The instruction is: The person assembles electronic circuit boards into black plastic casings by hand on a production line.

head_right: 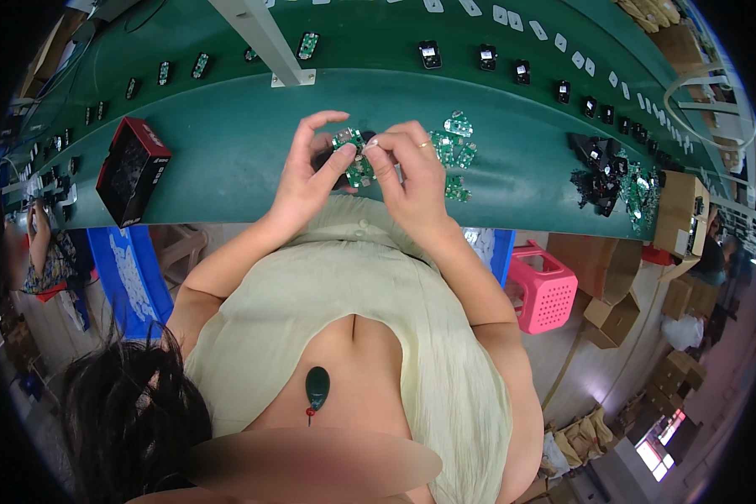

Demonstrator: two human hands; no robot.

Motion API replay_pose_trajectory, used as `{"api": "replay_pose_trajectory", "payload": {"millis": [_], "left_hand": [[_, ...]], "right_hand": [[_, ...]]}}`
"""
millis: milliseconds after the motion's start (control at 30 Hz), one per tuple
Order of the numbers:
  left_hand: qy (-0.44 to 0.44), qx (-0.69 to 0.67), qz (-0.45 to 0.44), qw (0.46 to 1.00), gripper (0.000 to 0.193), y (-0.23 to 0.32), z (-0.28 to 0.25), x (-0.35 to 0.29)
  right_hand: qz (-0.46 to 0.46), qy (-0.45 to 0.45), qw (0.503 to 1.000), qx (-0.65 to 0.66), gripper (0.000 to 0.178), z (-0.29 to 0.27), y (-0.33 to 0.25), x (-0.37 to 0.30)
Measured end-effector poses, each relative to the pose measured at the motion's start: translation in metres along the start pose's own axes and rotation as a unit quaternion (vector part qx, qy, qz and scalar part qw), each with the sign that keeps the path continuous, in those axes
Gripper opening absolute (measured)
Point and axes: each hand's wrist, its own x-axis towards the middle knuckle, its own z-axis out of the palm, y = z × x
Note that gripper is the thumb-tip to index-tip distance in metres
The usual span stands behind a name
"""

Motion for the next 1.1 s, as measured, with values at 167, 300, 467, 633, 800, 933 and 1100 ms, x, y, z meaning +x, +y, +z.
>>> {"api": "replay_pose_trajectory", "payload": {"millis": [167, 300, 467, 633, 800, 933, 1100], "left_hand": [[0.033, 0.099, 0.153, 0.983, 0.02, -0.008, -0.002, 0.005], [0.024, 0.244, 0.256, 0.935, 0.015, -0.003, -0.001, 0.005], [0.006, 0.248, 0.21, 0.946, 0.014, 0.002, -0.001, 0.003], [-0.006, 0.198, 0.239, 0.951, 0.011, -0.018, -0.007, 0.015], [-0.041, 0.012, 0.061, 0.997, 0.011, -0.005, -0.002, 0.006], [-0.063, 0.008, -0.009, 0.998, 0.014, 0.014, -0.001, 0.004], [-0.12, -0.014, -0.084, 0.989, 0.03, 0.014, -0.003, -0.001]], "right_hand": [[-0.133, -0.084, 0.945, -0.287, 0.01, -0.018, -0.017, 0.016], [-0.168, -0.19, 0.899, -0.358, 0.013, -0.029, -0.027, 0.025], [-0.183, -0.221, 0.871, -0.399, 0.015, -0.03, -0.036, 0.028], [-0.187, -0.205, 0.891, -0.361, 0.013, -0.025, -0.026, 0.027], [-0.002, -0.088, 0.995, -0.044, 0.011, -0.016, -0.019, 0.013], [-0.013, -0.043, 0.999, 0.001, 0.011, -0.012, -0.011, 0.011], [0.01, -0.108, 0.994, 0.007, 0.014, -0.026, -0.012, 0.016]]}}
